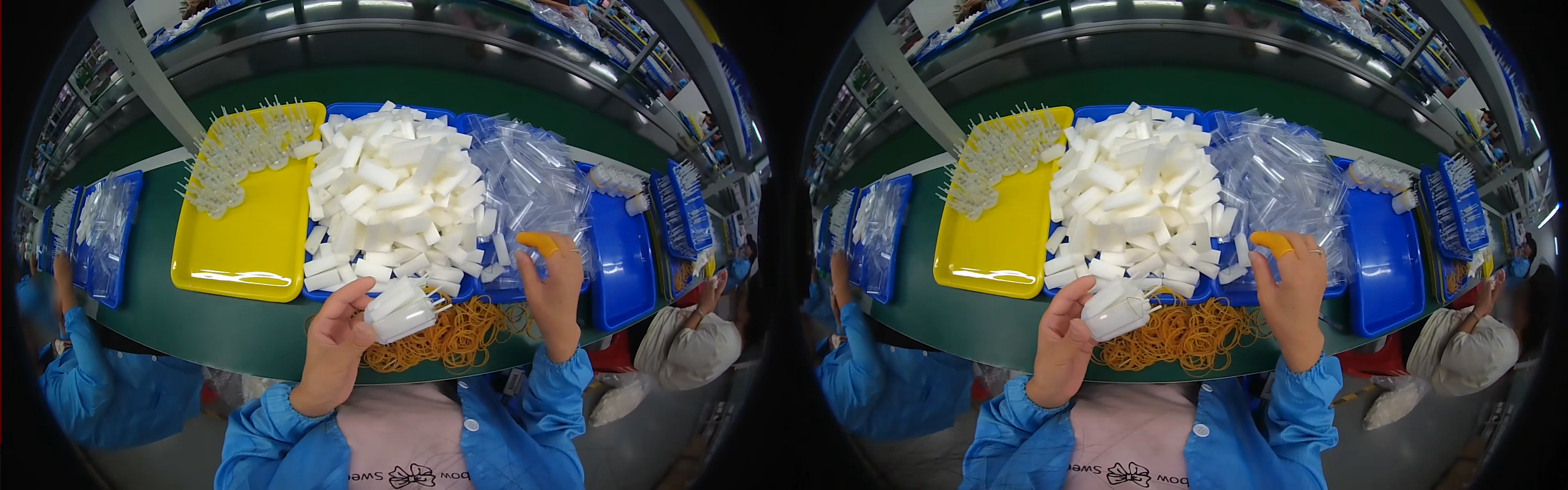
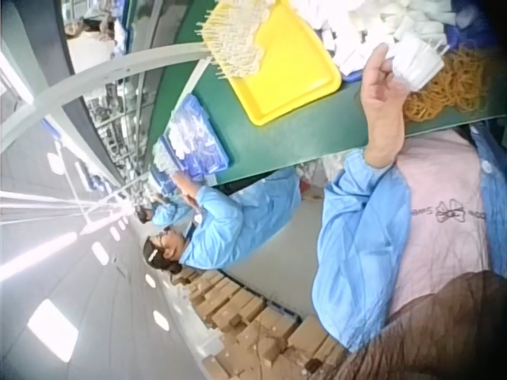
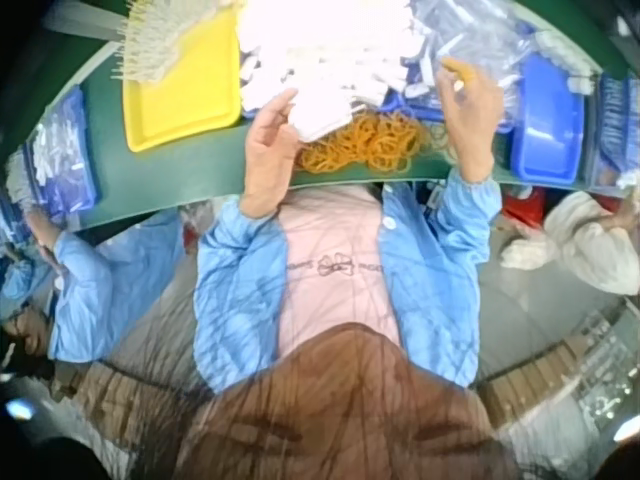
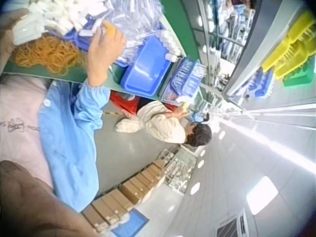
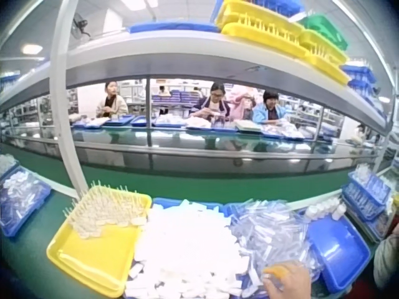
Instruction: The person assembles small white plastic components by inserting them into clear plastic sleeves and securing them with rubber bands. They use a yellow-handled tool to tighten the bands and a pair of scissors to trim the excess. The finished units are placed into a yellow tray on the assembly line.
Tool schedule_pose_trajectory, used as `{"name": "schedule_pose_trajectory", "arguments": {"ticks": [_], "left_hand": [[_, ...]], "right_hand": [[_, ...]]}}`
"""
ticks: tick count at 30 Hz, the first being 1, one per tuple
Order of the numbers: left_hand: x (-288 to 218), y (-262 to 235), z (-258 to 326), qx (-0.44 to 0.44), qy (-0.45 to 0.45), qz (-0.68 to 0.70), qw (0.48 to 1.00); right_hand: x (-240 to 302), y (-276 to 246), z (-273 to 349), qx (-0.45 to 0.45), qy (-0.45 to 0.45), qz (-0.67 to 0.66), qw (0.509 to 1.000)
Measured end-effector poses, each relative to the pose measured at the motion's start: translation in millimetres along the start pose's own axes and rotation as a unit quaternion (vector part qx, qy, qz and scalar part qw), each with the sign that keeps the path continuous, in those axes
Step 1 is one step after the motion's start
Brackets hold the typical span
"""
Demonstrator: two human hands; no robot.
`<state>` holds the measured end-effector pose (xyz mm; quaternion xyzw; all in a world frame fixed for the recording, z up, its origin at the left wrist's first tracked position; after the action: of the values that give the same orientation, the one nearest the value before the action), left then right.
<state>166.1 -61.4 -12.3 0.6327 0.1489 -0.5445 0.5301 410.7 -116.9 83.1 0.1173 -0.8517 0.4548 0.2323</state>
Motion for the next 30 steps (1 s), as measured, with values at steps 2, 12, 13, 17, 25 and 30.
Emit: {"name": "schedule_pose_trajectory", "arguments": {"ticks": [2, 12, 13, 17, 25, 30], "left_hand": [[-1, 0, 1, -0.005, 0.003, 0.002, 1.000], [0, 4, 2, 0.006, -0.001, 0.006, 1.000], [0, 5, 2, 0.008, 0.000, 0.005, 1.000], [0, 5, 2, 0.010, 0.001, 0.003, 1.000], [3, 8, 2, 0.017, -0.001, 0.003, 1.000], [-1, 13, 3, 0.041, 0.018, -0.054, 0.998]], "right_hand": [[0, 11, 1, 0.049, -0.018, 0.067, 0.996], [13, 48, 13, 0.159, -0.087, 0.085, 0.980], [11, 51, 13, 0.166, -0.090, 0.088, 0.978], [11, 52, 14, 0.170, -0.112, 0.112, 0.973], [9, 48, 15, 0.142, -0.129, 0.113, 0.975], [-12, 8, 19, 0.001, -0.018, -0.064, 0.998]]}}
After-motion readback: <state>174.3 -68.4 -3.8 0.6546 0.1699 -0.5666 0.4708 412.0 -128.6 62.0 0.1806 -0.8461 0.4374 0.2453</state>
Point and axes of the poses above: each hand's wrist, its own z-axis away from the middle knuckle, its own y-axis out of the palm, x = y × z, the point moved 10 cm from there along -z, towards the middle knuckle, and after that the axes turned 9 degrees about -z, right-handed, at the moved point
